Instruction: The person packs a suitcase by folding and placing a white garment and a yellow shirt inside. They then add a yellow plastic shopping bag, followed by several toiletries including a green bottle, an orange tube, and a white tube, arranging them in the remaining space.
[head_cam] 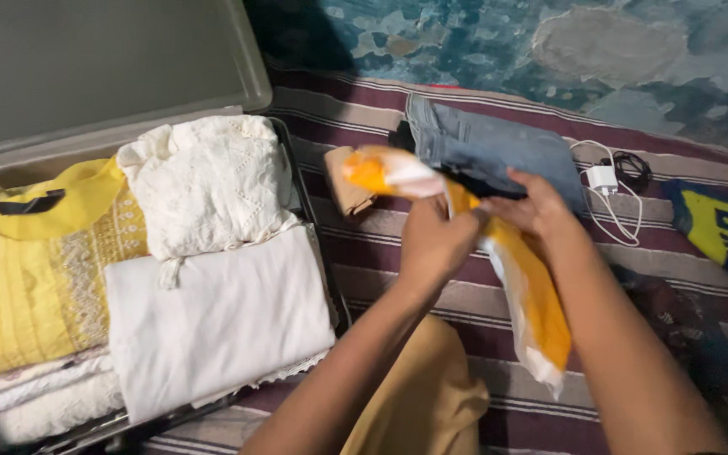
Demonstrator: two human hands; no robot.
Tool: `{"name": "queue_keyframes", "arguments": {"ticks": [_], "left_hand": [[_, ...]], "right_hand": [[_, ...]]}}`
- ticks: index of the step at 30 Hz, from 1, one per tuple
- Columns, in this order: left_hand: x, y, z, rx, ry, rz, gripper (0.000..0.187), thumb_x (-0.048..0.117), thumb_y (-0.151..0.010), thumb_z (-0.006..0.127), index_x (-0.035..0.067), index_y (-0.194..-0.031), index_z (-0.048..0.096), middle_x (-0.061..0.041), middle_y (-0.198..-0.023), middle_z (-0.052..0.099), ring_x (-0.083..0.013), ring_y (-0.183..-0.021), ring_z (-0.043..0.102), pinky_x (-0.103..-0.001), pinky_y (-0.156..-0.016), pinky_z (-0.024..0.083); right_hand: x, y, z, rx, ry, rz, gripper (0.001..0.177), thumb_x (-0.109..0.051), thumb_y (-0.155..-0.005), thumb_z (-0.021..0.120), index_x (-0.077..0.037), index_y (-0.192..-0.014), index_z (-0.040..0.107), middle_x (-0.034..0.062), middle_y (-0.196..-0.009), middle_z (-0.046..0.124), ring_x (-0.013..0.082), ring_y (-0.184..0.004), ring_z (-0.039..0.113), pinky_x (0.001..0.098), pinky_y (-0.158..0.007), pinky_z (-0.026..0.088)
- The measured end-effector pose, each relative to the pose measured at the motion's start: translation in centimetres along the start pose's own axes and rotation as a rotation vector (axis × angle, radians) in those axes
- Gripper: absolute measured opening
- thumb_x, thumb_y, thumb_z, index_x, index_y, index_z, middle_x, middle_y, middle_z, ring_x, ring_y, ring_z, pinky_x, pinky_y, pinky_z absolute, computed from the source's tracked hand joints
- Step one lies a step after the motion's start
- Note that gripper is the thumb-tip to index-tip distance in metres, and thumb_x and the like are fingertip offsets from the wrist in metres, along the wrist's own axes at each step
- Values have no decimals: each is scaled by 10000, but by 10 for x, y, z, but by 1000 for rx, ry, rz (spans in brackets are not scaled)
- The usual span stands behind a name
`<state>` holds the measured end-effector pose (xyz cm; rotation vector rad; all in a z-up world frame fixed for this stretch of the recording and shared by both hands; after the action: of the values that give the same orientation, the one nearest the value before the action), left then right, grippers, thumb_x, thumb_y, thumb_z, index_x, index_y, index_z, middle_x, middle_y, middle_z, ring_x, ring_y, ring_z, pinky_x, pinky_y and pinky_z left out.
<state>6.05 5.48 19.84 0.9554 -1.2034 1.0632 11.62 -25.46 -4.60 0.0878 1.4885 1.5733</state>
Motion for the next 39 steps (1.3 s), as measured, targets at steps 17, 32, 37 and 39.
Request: {"name": "queue_keyframes", "arguments": {"ticks": [17, 32, 37, 39], "left_hand": [[182, 30, -75, -292, 901, -92, 358, 267, -858, 684, 4, -1101, 693, -147, -1022, 682, -268, -896, 652, -404, -801, 510], [85, 157, -519, 455, -10, -240, 555, 488, -841, 661, 118, -1243, 760, -96, -1383, 589, -300, -1308, 488, -521, -1039, 302], [49, 176, -599, 551, -418, -356, 643, 552, -833, 688, 139, -1313, 799, -84, -1515, 538, -327, -1459, 400, -599, -1126, 162], [38, 177, -611, 591, -432, -448, 657, 494, -802, 737, 50, -1287, 726, -176, -1434, 597, -346, -1441, 431, -553, -1170, 165]], "right_hand": [[131, 251, 136, -466, 219, -268, 476, -267, -964, 667, 38, -1315, 565, 181, -1119, 708, 289, -967, 708, 390, -841, 591], [155, 262, 349, -637, 385, -587, 521, -76, -823, 782, -33, -1297, 571, 98, -1136, 725, 212, -996, 722, 365, -861, 597], [160, 266, 398, -678, 456, -666, 594, -60, -787, 805, -57, -1330, 563, 65, -1160, 705, 184, -1034, 697, 328, -898, 575], [164, 259, 410, -671, 456, -662, 599, -62, -786, 813, -51, -1329, 562, 72, -1151, 699, 191, -1030, 689, 335, -894, 571]]}}
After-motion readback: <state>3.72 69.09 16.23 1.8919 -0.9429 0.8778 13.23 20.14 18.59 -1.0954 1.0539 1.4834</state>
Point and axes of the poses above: each hand's wrist, its own y-axis away from the middle knuckle, its own z-axis out of the palm, x = y × z, the point moved 10 cm from there along -y, towards the middle knuckle
